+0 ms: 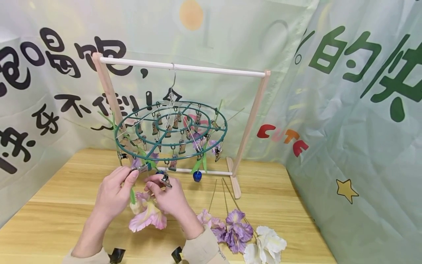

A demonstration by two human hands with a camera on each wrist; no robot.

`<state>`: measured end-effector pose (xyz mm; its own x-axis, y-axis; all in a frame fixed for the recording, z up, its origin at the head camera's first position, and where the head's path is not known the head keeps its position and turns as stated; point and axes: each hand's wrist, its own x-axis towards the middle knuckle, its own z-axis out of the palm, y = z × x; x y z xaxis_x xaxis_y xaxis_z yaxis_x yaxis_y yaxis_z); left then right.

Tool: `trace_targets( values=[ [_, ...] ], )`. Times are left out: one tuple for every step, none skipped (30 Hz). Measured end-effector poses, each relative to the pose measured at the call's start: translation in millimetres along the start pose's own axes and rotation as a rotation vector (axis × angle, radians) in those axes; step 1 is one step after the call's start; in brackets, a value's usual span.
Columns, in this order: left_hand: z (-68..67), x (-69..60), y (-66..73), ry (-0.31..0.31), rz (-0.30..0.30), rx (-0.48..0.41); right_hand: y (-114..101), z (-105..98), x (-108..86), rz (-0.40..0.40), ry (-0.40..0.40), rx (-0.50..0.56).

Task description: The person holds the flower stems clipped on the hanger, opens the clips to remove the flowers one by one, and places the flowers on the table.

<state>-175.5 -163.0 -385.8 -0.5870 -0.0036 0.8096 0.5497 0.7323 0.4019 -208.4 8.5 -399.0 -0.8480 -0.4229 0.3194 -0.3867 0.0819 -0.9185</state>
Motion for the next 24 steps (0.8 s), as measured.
trace_targets(
  values=[
    [-0.1, 0.1, 0.1, 0.0, 0.0, -0.001, -0.4, 0.1, -0.2, 0.006, 0.003, 0.008],
    [-0.2, 0.3, 0.2, 0.001, 0.001, -0.002, -1.3, 0.2, -0.6, 0.016, 0.005, 0.016],
    [-0.3, 0.6, 0.2, 0.003, 0.004, -0.003, -1.9, 0.3, -0.8, 0.026, 0.008, 0.024],
    [-0.4, 0.8, 0.2, 0.005, 0.006, -0.003, -2.3, 0.6, -1.0, 0.03, 0.011, 0.029],
    [-0.4, 0.9, 0.2, 0.007, 0.006, -0.004, -2.8, 0.8, -1.2, 0.032, 0.013, 0.034],
    [-0.5, 1.1, 0.2, 0.008, 0.007, -0.005, -3.4, 1.1, -1.6, 0.034, 0.015, 0.039],
    [-0.5, 1.1, 0.2, 0.009, 0.008, -0.006, -3.7, 1.3, -2.0, 0.035, 0.015, 0.042],
    [-0.5, 1.1, 0.3, 0.01, 0.009, -0.006, -4.5, 1.5, -2.3, 0.036, 0.014, 0.043],
    [-0.5, 1.1, 0.3, 0.012, 0.011, -0.008, -4.7, 1.7, -2.5, 0.033, 0.013, 0.043],
    [-0.5, 0.9, 0.3, 0.012, 0.011, -0.01, -4.7, 2.1, -2.8, 0.031, 0.01, 0.043],
    [-0.4, 0.8, 0.2, 0.012, 0.012, -0.012, -4.9, 2.2, -3.2, 0.03, 0.006, 0.049],
    [-0.3, 0.6, 0.2, 0.013, 0.015, -0.013, -5.0, 2.5, -3.5, 0.03, 0.004, 0.054],
    [-0.2, 0.4, 0.1, 0.014, 0.016, -0.015, -4.6, 2.7, -3.5, 0.028, 0.001, 0.064],
    [-0.1, 0.3, 0.1, 0.016, 0.018, -0.017, -4.2, 2.9, -3.4, 0.029, 0.0, 0.069],
    [0.0, 0.3, 0.1, 0.018, 0.019, -0.019, -3.6, 3.2, -3.2, 0.03, 0.0, 0.073],
    [0.1, 0.3, 0.0, 0.02, 0.02, -0.02, -3.3, 3.4, -3.0, 0.03, 0.001, 0.08],
    [0.2, 0.4, 0.0, 0.023, 0.021, -0.022, -2.9, 3.7, -2.7, 0.03, 0.001, 0.085],
    [0.3, 0.5, 0.1, 0.025, 0.022, -0.024, -2.7, 4.0, -2.4, 0.03, 0.004, 0.09],
    [0.4, 0.7, 0.2, 0.027, 0.022, -0.025, -2.6, 4.2, -2.0, 0.03, 0.007, 0.092],
    [0.6, 1.0, 0.3, 0.029, 0.022, -0.026, -2.3, 4.5, -1.7, 0.03, 0.01, 0.092],
    [0.7, 1.2, 0.4, 0.031, 0.022, -0.029, -2.4, 4.8, -1.5, 0.028, 0.015, 0.1],
    [1.0, 1.4, 0.6, 0.033, 0.022, -0.03, -2.4, 5.0, -1.3, 0.03, 0.022, 0.106],
    [1.3, 1.6, 0.9, 0.034, 0.021, -0.033, -2.5, 5.1, -1.4, 0.031, 0.033, 0.113],
    [1.6, 1.7, 1.1, 0.034, 0.02, -0.035, -2.6, 5.2, -1.4, 0.033, 0.044, 0.115]
  ],
)
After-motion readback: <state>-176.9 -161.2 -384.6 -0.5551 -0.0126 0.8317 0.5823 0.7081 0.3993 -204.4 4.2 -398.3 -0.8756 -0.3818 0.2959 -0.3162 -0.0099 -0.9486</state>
